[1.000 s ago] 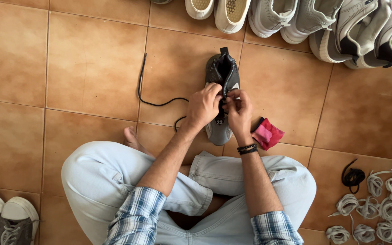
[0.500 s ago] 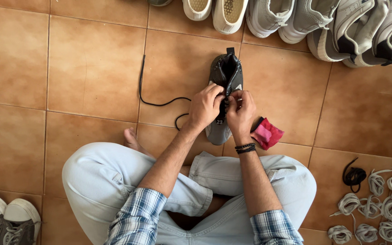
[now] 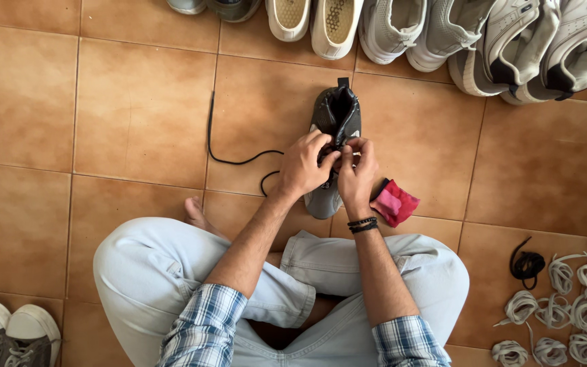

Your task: The person sits on a tiled floor and threads a black shoelace through the eyelets of a grey high-top sneaker. They pull the lace through each eyelet from the bottom up, adjusting the tension as they work. Several other shoes and loose shoelaces are visible on the floor nearby.

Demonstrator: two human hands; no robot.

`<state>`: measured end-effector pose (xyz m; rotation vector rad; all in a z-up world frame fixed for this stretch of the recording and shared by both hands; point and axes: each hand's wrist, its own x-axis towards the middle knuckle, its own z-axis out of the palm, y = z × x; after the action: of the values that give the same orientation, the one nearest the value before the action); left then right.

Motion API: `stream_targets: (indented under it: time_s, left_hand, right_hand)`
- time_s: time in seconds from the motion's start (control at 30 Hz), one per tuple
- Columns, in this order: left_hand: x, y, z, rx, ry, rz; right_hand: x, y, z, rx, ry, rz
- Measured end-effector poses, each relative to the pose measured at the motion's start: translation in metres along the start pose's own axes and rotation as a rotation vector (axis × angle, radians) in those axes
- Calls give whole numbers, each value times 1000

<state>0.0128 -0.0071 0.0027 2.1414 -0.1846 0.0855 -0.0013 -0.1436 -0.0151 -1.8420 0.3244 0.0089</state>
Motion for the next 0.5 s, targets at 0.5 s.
stream_targets:
  time_s: [0.5]
  left_hand:
    - [3, 2, 12, -36, 216, -124]
  right_hand:
    - [12, -35, -41, -343, 85, -248]
